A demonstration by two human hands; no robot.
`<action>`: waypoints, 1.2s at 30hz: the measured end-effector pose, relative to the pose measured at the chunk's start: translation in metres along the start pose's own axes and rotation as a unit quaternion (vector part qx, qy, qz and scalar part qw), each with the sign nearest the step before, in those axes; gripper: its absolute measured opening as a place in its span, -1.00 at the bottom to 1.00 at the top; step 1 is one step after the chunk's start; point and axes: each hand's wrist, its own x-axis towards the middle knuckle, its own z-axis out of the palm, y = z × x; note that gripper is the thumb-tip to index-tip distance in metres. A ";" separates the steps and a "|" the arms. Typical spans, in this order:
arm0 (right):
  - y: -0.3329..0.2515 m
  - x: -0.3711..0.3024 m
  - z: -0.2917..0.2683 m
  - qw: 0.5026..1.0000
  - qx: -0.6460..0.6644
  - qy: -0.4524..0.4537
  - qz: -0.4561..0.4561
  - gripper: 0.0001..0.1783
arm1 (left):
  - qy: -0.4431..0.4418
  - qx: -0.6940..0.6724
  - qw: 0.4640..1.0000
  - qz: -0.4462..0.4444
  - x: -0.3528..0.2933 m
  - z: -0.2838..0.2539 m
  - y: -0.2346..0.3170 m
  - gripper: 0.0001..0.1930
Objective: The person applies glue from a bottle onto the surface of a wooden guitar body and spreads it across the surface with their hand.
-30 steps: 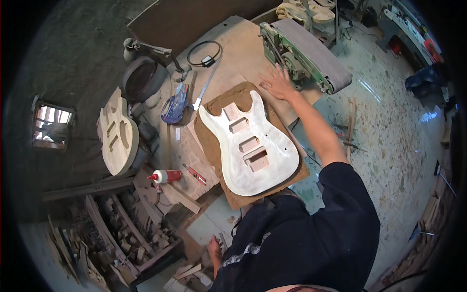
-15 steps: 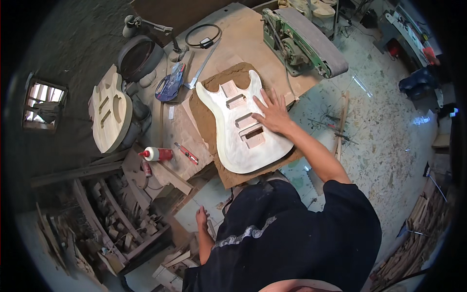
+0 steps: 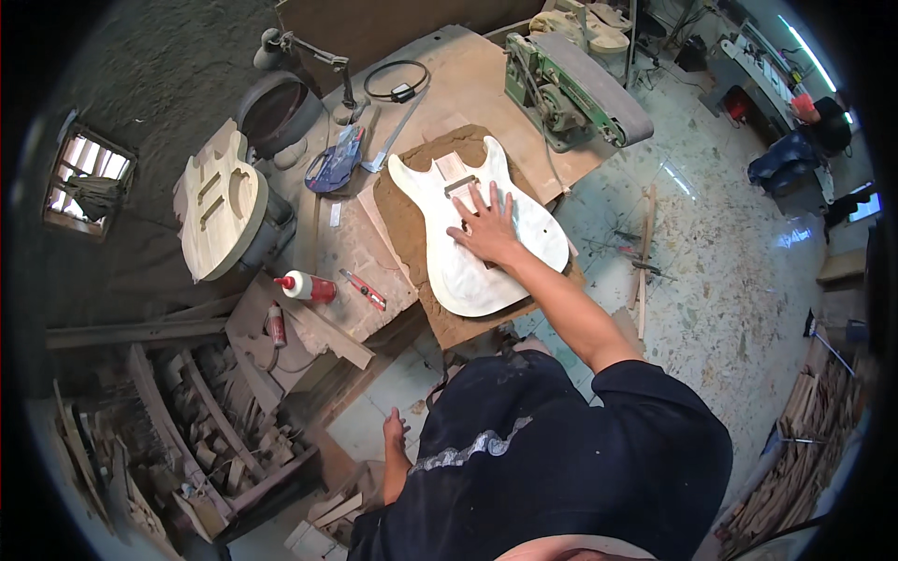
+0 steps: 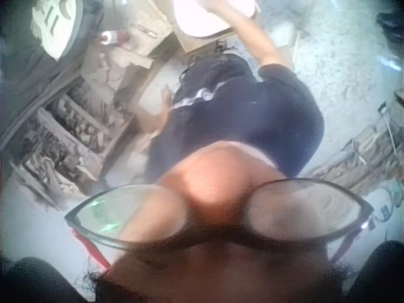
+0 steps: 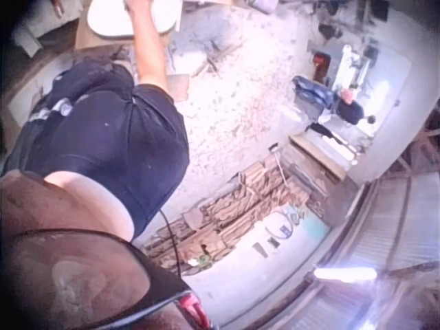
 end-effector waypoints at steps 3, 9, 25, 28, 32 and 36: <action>-0.015 -0.001 0.000 0.998 0.010 -0.058 -0.024 -0.19 | -0.015 0.028 0.999 -0.021 -0.003 -0.010 -0.003 -0.21; 0.006 0.003 -0.015 0.999 -0.030 -0.016 0.015 -0.31 | -0.010 -0.024 1.000 -0.008 0.017 -0.036 -0.009 -0.21; 0.022 -0.010 -0.033 0.988 0.002 0.073 0.137 -0.20 | -0.020 0.009 0.999 -0.040 0.043 -0.054 -0.048 -0.25; 0.022 -0.057 -0.036 0.971 0.072 0.162 0.160 -0.20 | -0.064 0.059 0.996 -0.032 0.059 -0.048 -0.032 -0.26; 0.032 -0.143 -0.055 0.944 0.124 0.174 0.251 -0.22 | -0.112 0.139 0.984 0.006 0.081 -0.035 0.018 -0.26; 0.040 -0.212 -0.056 0.916 0.150 0.189 0.320 -0.23 | -0.120 0.202 0.969 0.076 0.096 -0.010 0.091 -0.28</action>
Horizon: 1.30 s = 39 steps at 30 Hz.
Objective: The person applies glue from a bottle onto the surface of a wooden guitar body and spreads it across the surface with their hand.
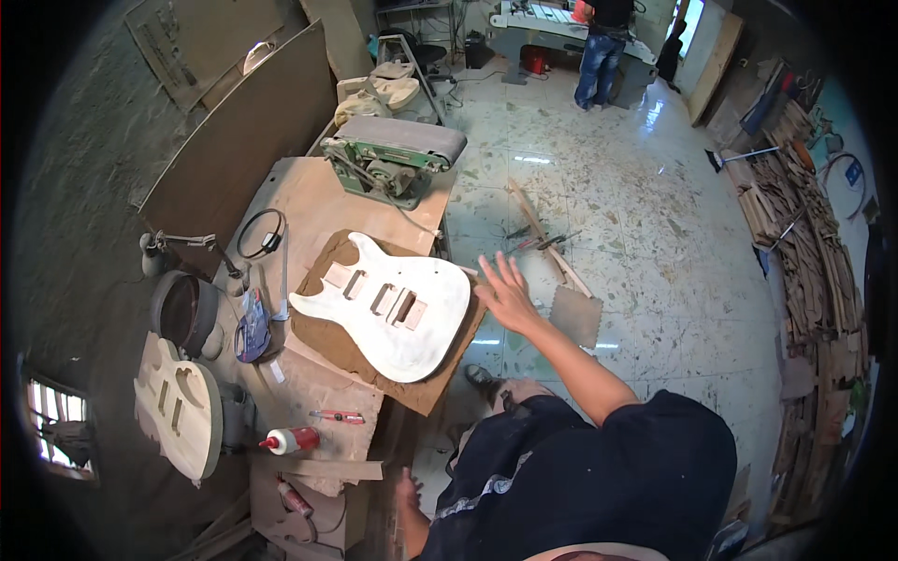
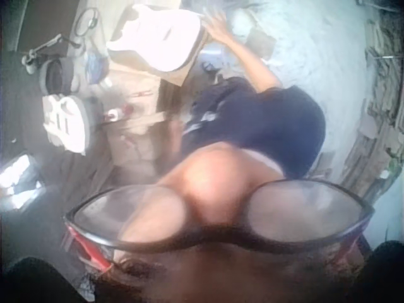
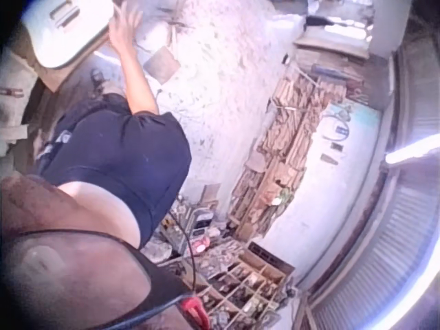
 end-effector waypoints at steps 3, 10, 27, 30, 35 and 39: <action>0.030 -0.015 -0.023 0.999 0.011 0.031 0.019 -0.23 | -0.021 0.039 0.999 0.010 0.008 -0.001 0.056 -0.44; 0.027 0.015 -0.059 0.984 0.174 0.037 0.006 -0.17 | -0.031 -0.108 0.972 0.207 -0.006 0.034 0.073 -0.52; 0.132 0.143 -0.218 0.836 0.528 0.140 0.052 -0.14 | 0.014 -0.101 0.994 -0.024 -0.080 0.160 -0.078 -0.26; 0.150 0.123 -0.170 0.848 0.520 0.072 0.077 -0.16 | 0.014 -0.075 0.997 0.020 -0.122 0.181 -0.010 -0.27; 0.117 0.039 -0.083 0.850 0.492 -0.188 0.028 -0.16 | 0.026 -0.080 0.996 0.027 -0.114 0.173 0.004 -0.27; 0.097 -0.003 -0.084 0.849 0.450 -0.273 0.054 -0.21 | 0.032 -0.114 0.992 0.035 -0.110 0.171 0.002 -0.27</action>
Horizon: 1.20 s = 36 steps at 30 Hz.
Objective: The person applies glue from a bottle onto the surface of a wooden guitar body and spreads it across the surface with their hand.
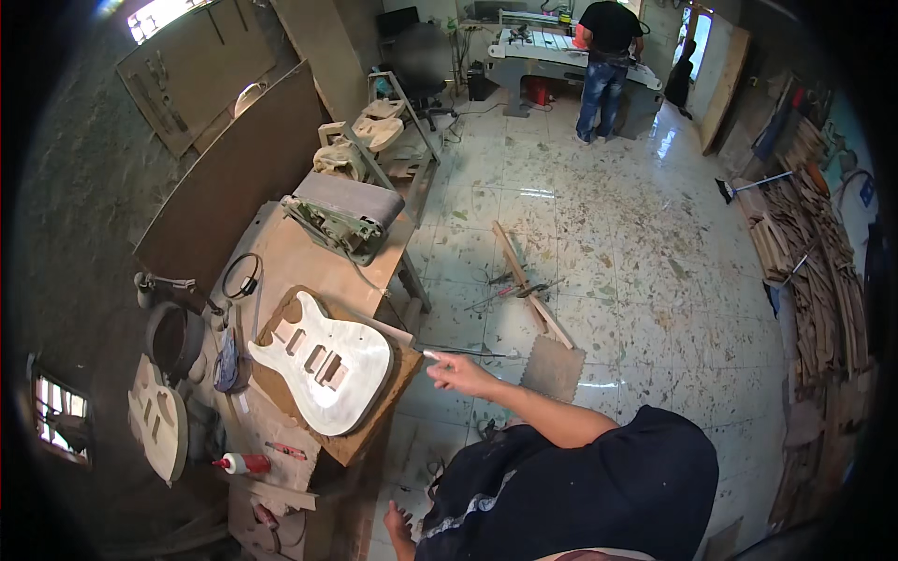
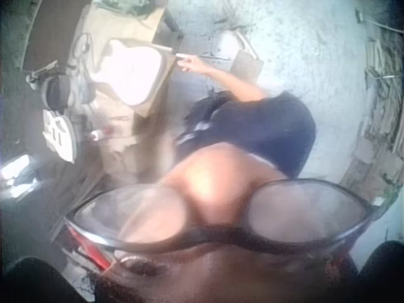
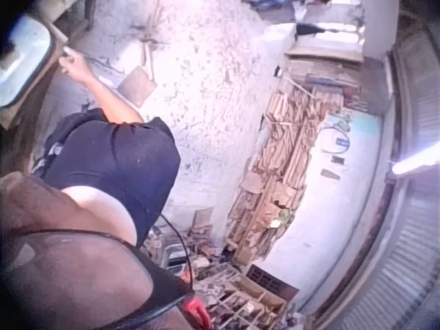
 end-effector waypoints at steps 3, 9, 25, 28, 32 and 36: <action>0.006 -0.005 0.005 0.999 -0.013 -0.019 0.043 -0.25 | -0.012 -0.001 1.000 -0.005 0.009 -0.002 -0.010 -0.27; -0.002 -0.002 0.023 0.999 -0.020 0.015 0.034 -0.30 | -0.059 -0.056 0.995 -0.049 0.064 -0.029 -0.068 -0.26; 0.015 -0.009 0.095 0.997 -0.011 0.071 0.023 -0.31 | -0.038 -0.003 0.999 -0.016 0.066 -0.093 -0.007 -0.22; 0.012 -0.010 0.104 0.996 -0.024 0.082 0.017 -0.34 | -0.052 -0.075 0.996 0.012 0.083 -0.100 -0.003 -0.21; 0.036 -0.008 0.110 0.986 -0.116 0.111 -0.040 -0.39 | -0.049 -0.034 0.998 0.021 0.088 -0.103 0.000 -0.42; 0.036 -0.013 0.116 0.958 -0.227 0.129 -0.118 -0.39 | -0.035 0.026 0.999 -0.004 0.094 -0.110 -0.008 -0.25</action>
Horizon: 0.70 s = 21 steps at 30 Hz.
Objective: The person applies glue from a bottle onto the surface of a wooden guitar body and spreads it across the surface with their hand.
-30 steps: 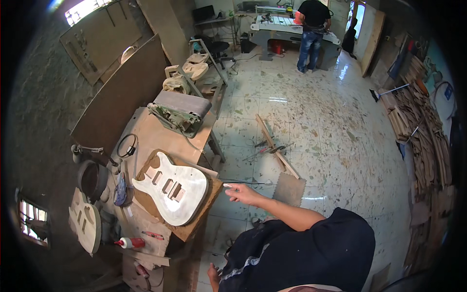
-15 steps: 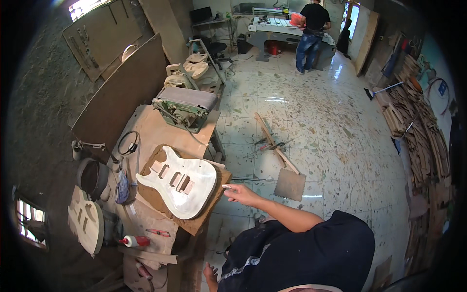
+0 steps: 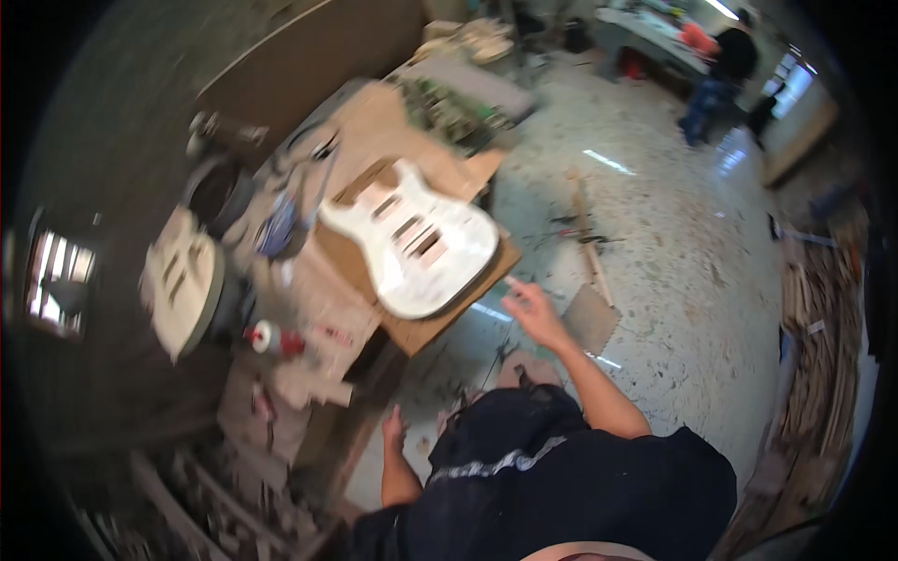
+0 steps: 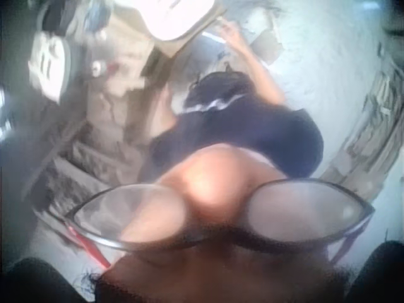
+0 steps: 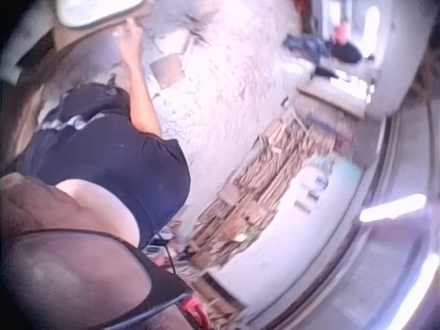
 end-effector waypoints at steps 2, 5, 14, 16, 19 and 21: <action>-0.010 -0.006 0.002 1.000 -0.009 -0.023 0.001 -0.38 | -0.004 -0.005 1.000 -0.013 -0.006 0.003 -0.006 -0.15; -0.019 0.002 0.001 0.997 -0.078 -0.017 -0.007 -0.35 | 0.002 -0.036 0.998 -0.041 -0.020 0.008 -0.008 -0.14; -0.023 0.066 0.027 0.949 -0.283 -0.109 -0.091 -0.18 | 0.051 -0.106 0.989 -0.084 -0.058 0.000 -0.039 -0.20; -0.019 0.081 0.029 0.938 -0.311 -0.132 -0.076 -0.16 | 0.054 -0.113 0.988 -0.086 -0.065 0.005 -0.029 -0.20; -0.009 0.093 0.035 0.924 -0.344 -0.138 -0.096 -0.13 | 0.076 -0.131 0.984 -0.093 -0.077 0.008 -0.027 -0.18; -0.007 0.097 0.039 0.913 -0.363 -0.154 -0.106 -0.11 | 0.079 -0.136 0.983 -0.097 -0.080 0.010 -0.027 -0.18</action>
